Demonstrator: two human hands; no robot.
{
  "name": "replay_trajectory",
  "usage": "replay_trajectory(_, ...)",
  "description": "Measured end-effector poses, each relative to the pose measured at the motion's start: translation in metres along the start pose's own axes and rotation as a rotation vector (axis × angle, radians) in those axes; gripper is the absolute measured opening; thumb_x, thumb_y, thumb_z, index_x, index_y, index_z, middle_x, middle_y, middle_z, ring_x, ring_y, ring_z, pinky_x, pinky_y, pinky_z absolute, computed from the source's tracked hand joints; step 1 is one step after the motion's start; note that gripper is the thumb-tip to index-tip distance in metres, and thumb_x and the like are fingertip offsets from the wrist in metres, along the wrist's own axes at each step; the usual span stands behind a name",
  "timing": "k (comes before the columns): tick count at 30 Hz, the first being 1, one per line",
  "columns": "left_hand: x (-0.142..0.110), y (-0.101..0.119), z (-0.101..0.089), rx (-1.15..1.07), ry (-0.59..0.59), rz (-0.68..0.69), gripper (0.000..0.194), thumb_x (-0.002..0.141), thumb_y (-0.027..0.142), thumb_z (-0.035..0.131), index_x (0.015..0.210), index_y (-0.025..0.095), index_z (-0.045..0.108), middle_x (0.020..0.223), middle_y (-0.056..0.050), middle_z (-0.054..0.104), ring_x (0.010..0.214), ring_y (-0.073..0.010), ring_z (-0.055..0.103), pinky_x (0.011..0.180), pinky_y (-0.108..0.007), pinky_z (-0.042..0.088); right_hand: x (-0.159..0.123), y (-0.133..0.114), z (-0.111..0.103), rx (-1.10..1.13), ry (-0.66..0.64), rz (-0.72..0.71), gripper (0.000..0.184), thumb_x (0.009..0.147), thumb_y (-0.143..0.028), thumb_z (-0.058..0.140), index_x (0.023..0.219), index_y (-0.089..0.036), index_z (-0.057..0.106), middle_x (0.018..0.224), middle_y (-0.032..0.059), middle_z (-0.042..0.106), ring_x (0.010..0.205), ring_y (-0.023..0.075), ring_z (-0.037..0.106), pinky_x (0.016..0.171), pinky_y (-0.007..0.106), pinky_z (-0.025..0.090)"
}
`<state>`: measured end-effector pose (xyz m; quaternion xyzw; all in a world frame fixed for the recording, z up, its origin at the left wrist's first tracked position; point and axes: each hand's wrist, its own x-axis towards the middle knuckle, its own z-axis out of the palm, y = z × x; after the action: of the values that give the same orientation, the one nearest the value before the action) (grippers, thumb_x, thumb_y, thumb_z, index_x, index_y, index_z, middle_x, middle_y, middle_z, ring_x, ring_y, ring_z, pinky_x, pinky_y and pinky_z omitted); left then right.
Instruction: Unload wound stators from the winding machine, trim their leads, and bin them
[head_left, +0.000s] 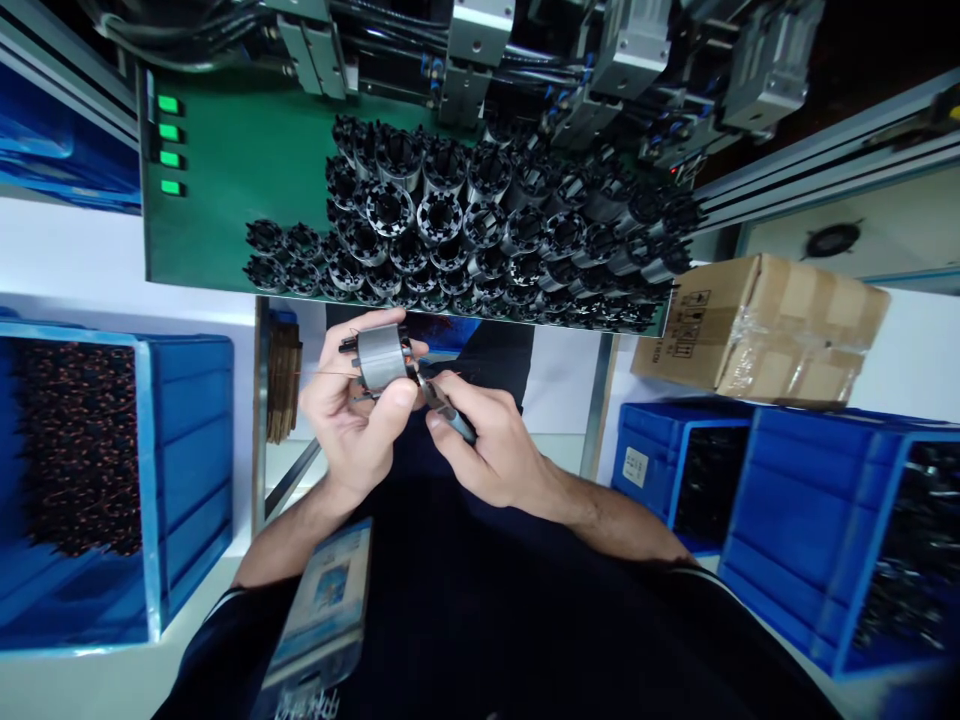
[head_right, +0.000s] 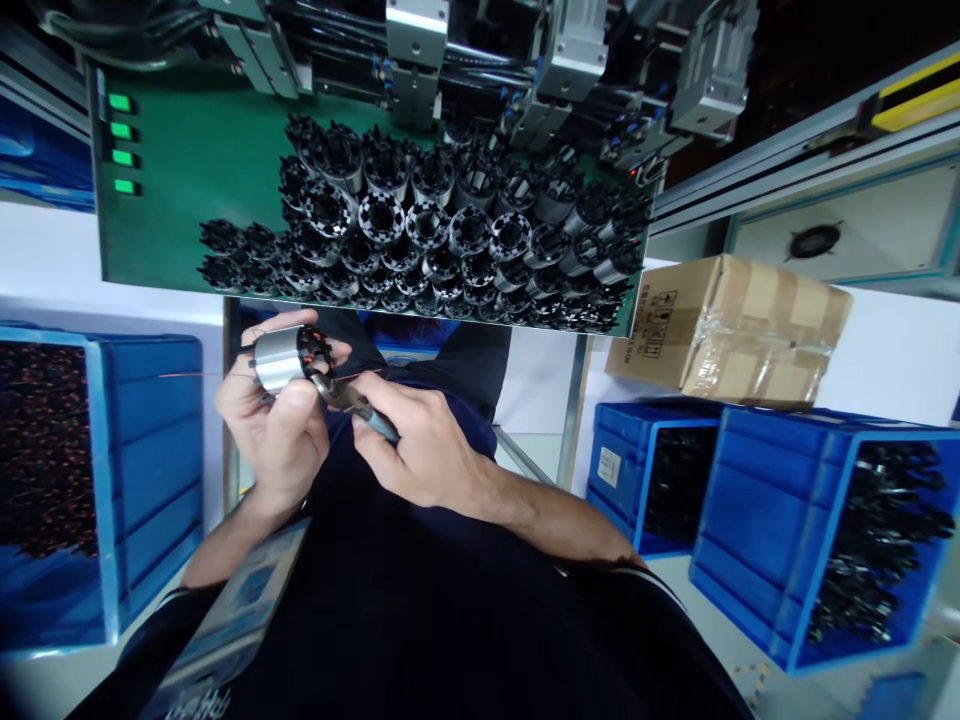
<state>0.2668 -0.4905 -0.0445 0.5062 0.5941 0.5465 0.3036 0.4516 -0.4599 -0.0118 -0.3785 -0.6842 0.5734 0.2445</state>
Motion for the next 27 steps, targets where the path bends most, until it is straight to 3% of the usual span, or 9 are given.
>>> replay_trajectory(3, -0.003, -0.026, 0.010, -0.045, 0.132, -0.023, 0.033, 0.113, 0.060, 0.083, 0.107, 0.028, 0.087, 0.136, -0.009, 0.087, 0.131, -0.0332, 0.085, 0.101, -0.050, 0.074, 0.005, 0.021, 0.005, 0.006, -0.026, 0.140, 0.015, 0.114, -0.026, 0.060, 0.117, -0.026, 0.075, 0.096, -0.0007, 0.078, 0.084, 0.0173, 0.070, 0.093, 0.033, 0.057)
replay_trajectory(7, -0.021, -0.074, 0.018, -0.083, 0.189, -0.229, 0.038, 0.108, 0.060, 0.091, 0.101, 0.023, 0.088, 0.137, -0.014, 0.088, 0.117, -0.0262, 0.086, 0.097, -0.041, 0.073, 0.013, 0.063, 0.016, -0.019, -0.047, 0.326, 0.027, 0.109, -0.029, 0.059, 0.124, -0.024, 0.080, 0.109, 0.0028, 0.085, 0.089, 0.0183, 0.073, 0.099, 0.034, 0.055)
replay_trajectory(11, -0.046, -0.092, -0.009, -0.127, 0.232, -0.435, 0.046, 0.104, 0.067, 0.092, 0.104, 0.021, 0.088, 0.124, -0.013, 0.087, 0.103, -0.0218, 0.084, 0.099, -0.039, 0.073, 0.010, 0.103, 0.021, -0.107, -0.063, 0.473, 0.035, 0.106, -0.037, 0.058, 0.127, -0.023, 0.083, 0.108, 0.0035, 0.085, 0.090, 0.0205, 0.071, 0.101, 0.037, 0.053)
replay_trajectory(13, -0.058, -0.088, -0.042, -0.046, 0.275, -0.445, 0.048, 0.106, 0.069, 0.089, 0.106, 0.022, 0.088, 0.114, -0.011, 0.086, 0.101, -0.0223, 0.084, 0.100, -0.040, 0.073, 0.007, 0.118, 0.020, -0.141, -0.059, 0.532, 0.036, 0.104, -0.041, 0.060, 0.126, -0.024, 0.084, 0.111, 0.0042, 0.086, 0.095, 0.0215, 0.072, 0.103, 0.037, 0.053)
replay_trajectory(15, -0.069, -0.083, -0.087, 0.069, 0.347, -0.374, 0.042, 0.108, 0.065, 0.088, 0.103, 0.022, 0.086, 0.107, -0.008, 0.086, 0.103, -0.0229, 0.083, 0.098, -0.040, 0.072, 0.007, 0.128, 0.019, -0.176, -0.056, 0.560, 0.038, 0.102, -0.045, 0.061, 0.123, -0.023, 0.083, 0.112, 0.0049, 0.085, 0.097, 0.0220, 0.071, 0.104, 0.038, 0.054)
replay_trajectory(18, -0.088, -0.083, -0.175, 0.232, 0.461, -0.160, 0.042, 0.099, 0.053, 0.102, 0.093, 0.023, 0.073, 0.111, -0.005, 0.089, 0.107, -0.0233, 0.086, 0.095, -0.038, 0.071, 0.017, 0.132, 0.021, -0.236, -0.113, 0.546, 0.044, 0.099, -0.054, 0.060, 0.119, -0.022, 0.082, 0.095, 0.0024, 0.079, 0.085, 0.0210, 0.064, 0.094, 0.037, 0.055)
replay_trajectory(21, -0.109, -0.090, -0.273, 0.469, 0.499, -0.012, 0.070, 0.077, 0.056, 0.119, 0.116, 0.026, 0.069, 0.126, -0.001, 0.092, 0.107, -0.0227, 0.089, 0.090, -0.034, 0.071, 0.029, 0.134, 0.026, -0.284, -0.202, 0.512, 0.050, 0.096, -0.063, 0.061, 0.116, -0.021, 0.081, 0.085, 0.0006, 0.072, 0.077, 0.0200, 0.059, 0.083, 0.035, 0.054)
replay_trajectory(24, -0.130, -0.095, -0.354, 0.732, 0.388, -0.103, 0.097, 0.082, 0.062, 0.115, 0.160, 0.029, 0.067, 0.133, -0.004, 0.092, 0.109, -0.0252, 0.088, 0.094, -0.037, 0.070, 0.039, 0.144, 0.031, -0.372, -0.268, 0.553, 0.060, 0.090, -0.071, 0.064, 0.117, -0.021, 0.084, 0.085, 0.0019, 0.074, 0.075, 0.0208, 0.060, 0.078, 0.036, 0.054)
replay_trajectory(27, -0.147, -0.107, -0.398, 0.820, 0.073, -0.335, 0.068, 0.098, 0.054, 0.100, 0.156, 0.027, 0.079, 0.147, -0.012, 0.089, 0.131, -0.0334, 0.082, 0.118, -0.050, 0.066, 0.049, 0.156, 0.035, -0.488, -0.329, 0.591, 0.069, 0.084, -0.076, 0.066, 0.122, -0.022, 0.087, 0.093, 0.0060, 0.081, 0.080, 0.0263, 0.069, 0.080, 0.041, 0.058)
